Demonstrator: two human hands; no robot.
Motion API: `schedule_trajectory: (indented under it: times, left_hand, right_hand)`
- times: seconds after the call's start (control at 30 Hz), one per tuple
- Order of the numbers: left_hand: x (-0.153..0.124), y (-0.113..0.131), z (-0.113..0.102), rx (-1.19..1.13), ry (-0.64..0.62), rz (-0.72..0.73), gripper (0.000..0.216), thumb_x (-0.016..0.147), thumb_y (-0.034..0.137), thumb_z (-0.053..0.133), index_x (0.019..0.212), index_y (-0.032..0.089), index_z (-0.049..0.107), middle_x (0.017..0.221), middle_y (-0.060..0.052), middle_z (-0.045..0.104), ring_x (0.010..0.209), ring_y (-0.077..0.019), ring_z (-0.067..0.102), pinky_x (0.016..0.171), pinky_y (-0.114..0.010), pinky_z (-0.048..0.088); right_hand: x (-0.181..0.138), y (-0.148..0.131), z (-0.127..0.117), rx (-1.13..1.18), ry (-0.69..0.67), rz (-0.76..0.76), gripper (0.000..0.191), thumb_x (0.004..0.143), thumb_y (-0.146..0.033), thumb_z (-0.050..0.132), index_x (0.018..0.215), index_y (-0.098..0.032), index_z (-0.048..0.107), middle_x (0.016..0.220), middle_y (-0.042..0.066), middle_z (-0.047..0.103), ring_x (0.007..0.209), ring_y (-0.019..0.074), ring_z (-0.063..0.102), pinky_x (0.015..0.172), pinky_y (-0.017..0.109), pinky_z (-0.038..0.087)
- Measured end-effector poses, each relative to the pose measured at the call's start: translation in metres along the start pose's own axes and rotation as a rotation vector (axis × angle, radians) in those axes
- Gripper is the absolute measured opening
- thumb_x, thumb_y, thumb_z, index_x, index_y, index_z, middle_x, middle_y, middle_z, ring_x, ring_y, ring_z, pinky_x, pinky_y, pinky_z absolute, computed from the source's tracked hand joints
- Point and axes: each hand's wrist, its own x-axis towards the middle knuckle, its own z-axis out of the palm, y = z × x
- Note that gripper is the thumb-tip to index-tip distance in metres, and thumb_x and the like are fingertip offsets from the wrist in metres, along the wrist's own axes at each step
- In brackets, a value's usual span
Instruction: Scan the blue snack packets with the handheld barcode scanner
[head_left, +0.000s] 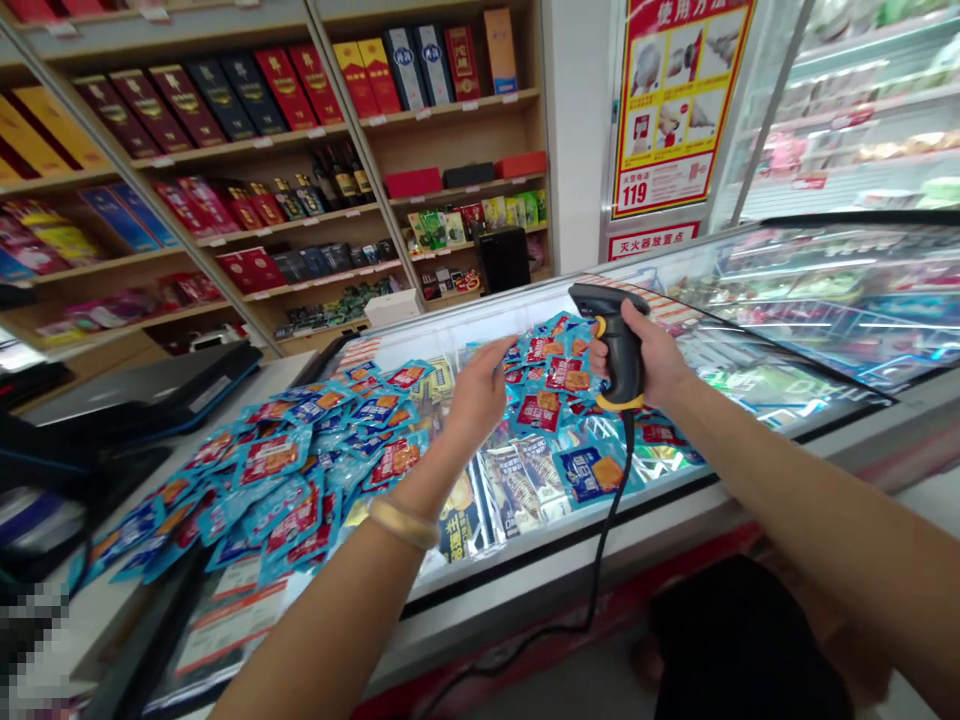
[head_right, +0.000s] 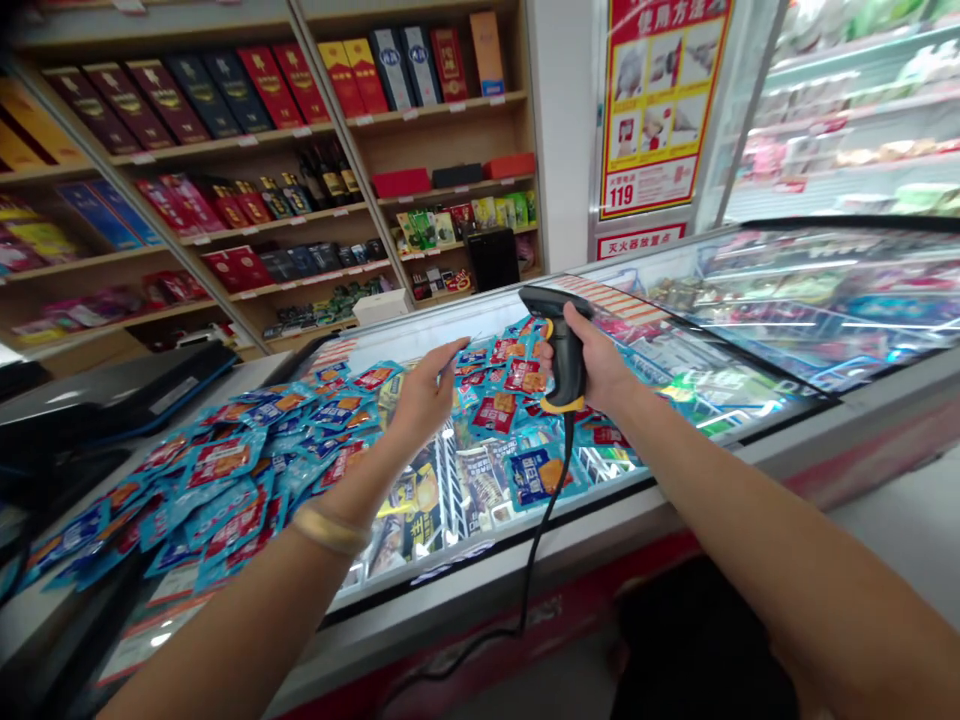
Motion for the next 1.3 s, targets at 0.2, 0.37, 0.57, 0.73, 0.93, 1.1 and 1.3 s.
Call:
schedule_trajectory:
  times: [0.2, 0.37, 0.57, 0.73, 0.93, 1.1, 1.3]
  left_hand:
    - [0.014, 0.039, 0.065, 0.318, -0.439, -0.008, 0.065, 0.088, 0.052, 0.049, 0.147, 0.032, 0.032, 0.160, -0.011, 0.019, 0.146, -0.0370, 0.013, 0.112, -0.064, 0.019]
    - [0.009, 0.044, 0.081, 0.390, -0.505, -0.020, 0.075, 0.087, 0.065, 0.042, 0.151, 0.032, 0.021, 0.162, -0.013, 0.004, 0.147, -0.0373, 0.002, 0.113, -0.060, 0.018]
    - [0.008, 0.041, 0.065, 0.386, -0.436, 0.004, 0.074, 0.087, 0.059, 0.048, 0.151, 0.032, 0.022, 0.162, -0.012, 0.010, 0.147, -0.0365, 0.003, 0.114, -0.060, 0.014]
    - [0.001, 0.015, 0.015, 0.391, -0.418, -0.083, 0.072, 0.084, 0.047, 0.059, 0.148, 0.029, 0.030, 0.158, -0.014, 0.024, 0.145, -0.0343, 0.020, 0.113, -0.059, 0.020]
    - [-0.022, -0.051, -0.080, 0.305, -0.468, -0.304, 0.062, 0.072, 0.049, 0.064, 0.128, 0.022, 0.058, 0.115, -0.012, 0.069, 0.101, -0.0266, 0.066, 0.089, -0.037, 0.050]
    - [-0.047, -0.068, -0.117, 0.425, -0.652, -0.340, 0.076, 0.053, 0.050, 0.074, 0.123, 0.022, 0.062, 0.127, -0.013, 0.063, 0.116, -0.0331, 0.058, 0.099, -0.040, 0.043]
    - [-0.064, -0.070, -0.111, 0.564, -0.626, -0.333, 0.071, 0.052, 0.038, 0.073, 0.120, 0.019, 0.060, 0.124, -0.016, 0.062, 0.116, -0.0346, 0.056, 0.097, -0.041, 0.043]
  right_hand:
    - [-0.021, -0.015, -0.044, 0.016, 0.124, -0.029, 0.040, 0.080, -0.060, 0.058, 0.077, -0.021, 0.054, 0.058, 0.000, 0.049, 0.050, 0.0130, 0.044, 0.047, 0.026, 0.041]
    - [-0.023, -0.010, -0.060, 0.052, 0.150, -0.021, 0.042, 0.080, -0.061, 0.058, 0.077, -0.019, 0.054, 0.058, 0.000, 0.051, 0.051, 0.0129, 0.047, 0.049, 0.026, 0.042]
    - [-0.020, -0.012, -0.055, 0.055, 0.135, -0.012, 0.044, 0.079, -0.064, 0.058, 0.079, -0.020, 0.055, 0.058, 0.000, 0.052, 0.050, 0.0127, 0.047, 0.047, 0.026, 0.042]
    - [-0.016, -0.013, -0.030, 0.033, 0.052, -0.032, 0.041, 0.079, -0.061, 0.060, 0.078, -0.021, 0.054, 0.058, 0.000, 0.053, 0.050, 0.0124, 0.049, 0.049, 0.026, 0.044]
    - [0.003, 0.010, 0.033, 0.018, -0.105, 0.024, 0.043, 0.081, -0.061, 0.058, 0.076, -0.019, 0.055, 0.057, 0.000, 0.053, 0.049, 0.0107, 0.047, 0.047, 0.023, 0.040]
    - [0.022, 0.045, 0.089, 0.052, -0.232, 0.167, 0.044, 0.081, -0.062, 0.057, 0.076, -0.019, 0.054, 0.056, -0.001, 0.053, 0.050, 0.0114, 0.048, 0.049, 0.023, 0.041]
    - [0.031, 0.084, 0.100, 0.077, -0.280, 0.283, 0.039, 0.084, -0.057, 0.055, 0.077, -0.019, 0.054, 0.057, 0.000, 0.053, 0.052, 0.0117, 0.046, 0.050, 0.022, 0.041]
